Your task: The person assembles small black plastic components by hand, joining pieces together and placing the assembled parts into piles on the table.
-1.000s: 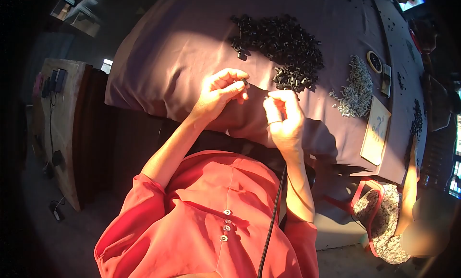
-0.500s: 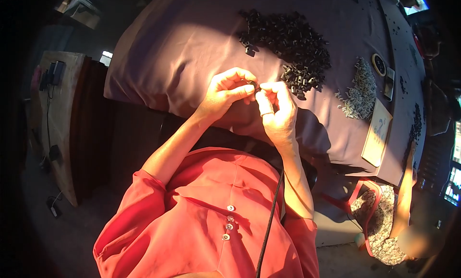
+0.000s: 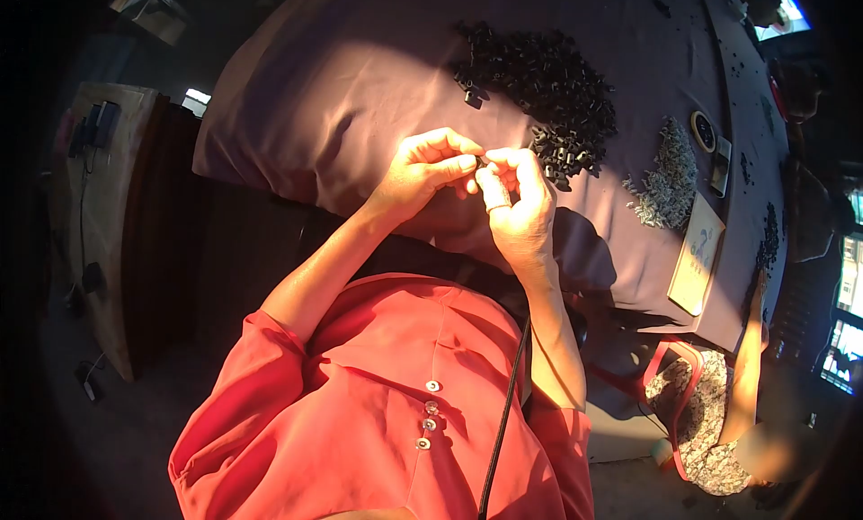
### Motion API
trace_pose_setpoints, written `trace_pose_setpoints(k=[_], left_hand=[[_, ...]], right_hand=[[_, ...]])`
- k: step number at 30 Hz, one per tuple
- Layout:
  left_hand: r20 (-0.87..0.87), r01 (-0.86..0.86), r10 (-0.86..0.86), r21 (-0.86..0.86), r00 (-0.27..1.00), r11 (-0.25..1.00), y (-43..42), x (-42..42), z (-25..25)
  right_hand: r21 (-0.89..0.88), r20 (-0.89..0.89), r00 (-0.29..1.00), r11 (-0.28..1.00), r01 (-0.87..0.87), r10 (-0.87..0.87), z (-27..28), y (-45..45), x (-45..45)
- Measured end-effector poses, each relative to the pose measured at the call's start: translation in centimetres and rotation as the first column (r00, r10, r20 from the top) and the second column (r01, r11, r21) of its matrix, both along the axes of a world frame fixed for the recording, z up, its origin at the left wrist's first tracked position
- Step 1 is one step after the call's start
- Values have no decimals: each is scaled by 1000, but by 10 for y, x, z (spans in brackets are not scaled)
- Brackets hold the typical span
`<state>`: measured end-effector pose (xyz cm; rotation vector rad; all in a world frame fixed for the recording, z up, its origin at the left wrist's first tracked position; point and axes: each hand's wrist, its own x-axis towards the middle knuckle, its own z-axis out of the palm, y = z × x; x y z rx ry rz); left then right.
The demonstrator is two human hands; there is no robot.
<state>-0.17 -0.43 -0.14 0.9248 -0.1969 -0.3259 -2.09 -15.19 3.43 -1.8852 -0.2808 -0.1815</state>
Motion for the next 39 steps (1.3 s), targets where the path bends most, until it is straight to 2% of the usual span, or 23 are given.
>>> trace_pose_setpoints(k=[5,9,11,13,16,20,21,25,26,29,33,36,39], left_hand=[[-5,72,-72,-49,997,996,5,3,-1],[-58,93,-106,-186,993,978,5,2,-6],[-47,70,-83,-234,995,970,4,3,-8],[-86,29,-53,-261,995,965,2,3,-7],[-138,-11,-35,-319,990,948,2,4,-7],[-180,-25,-45,-370,983,929,6,6,-6],[-178,-23,-48,-375,983,927,6,7,-6],[-184,-17,-60,-392,981,920,6,6,-5],[-188,-19,-60,-394,980,919,6,6,-5],[-190,-5,-71,-374,979,927,6,7,-5],[-163,-2,-63,-367,985,930,5,7,-6],[-147,-1,-58,-368,987,930,5,6,-6],[-144,1,-57,-362,988,932,5,6,-7]], right_hand=[[-122,7,999,992,-39,40,5,-5,7],[98,-101,989,990,-99,109,-7,-10,19],[98,-88,992,991,-86,95,-13,-9,20],[54,-141,989,998,-37,45,-5,-3,16],[-67,-78,995,996,-66,61,-1,-4,20],[-150,11,1000,988,-18,20,9,-16,48],[-253,48,999,967,-2,15,19,-20,55],[-427,257,959,877,222,-118,17,-50,74],[-450,203,966,861,238,-160,17,-54,71],[-624,409,912,725,292,-15,10,-58,63],[-717,394,918,607,343,-54,-7,-48,57],[-683,410,908,689,243,87,-11,-42,59],[-643,373,919,750,154,131,-8,-38,57]])
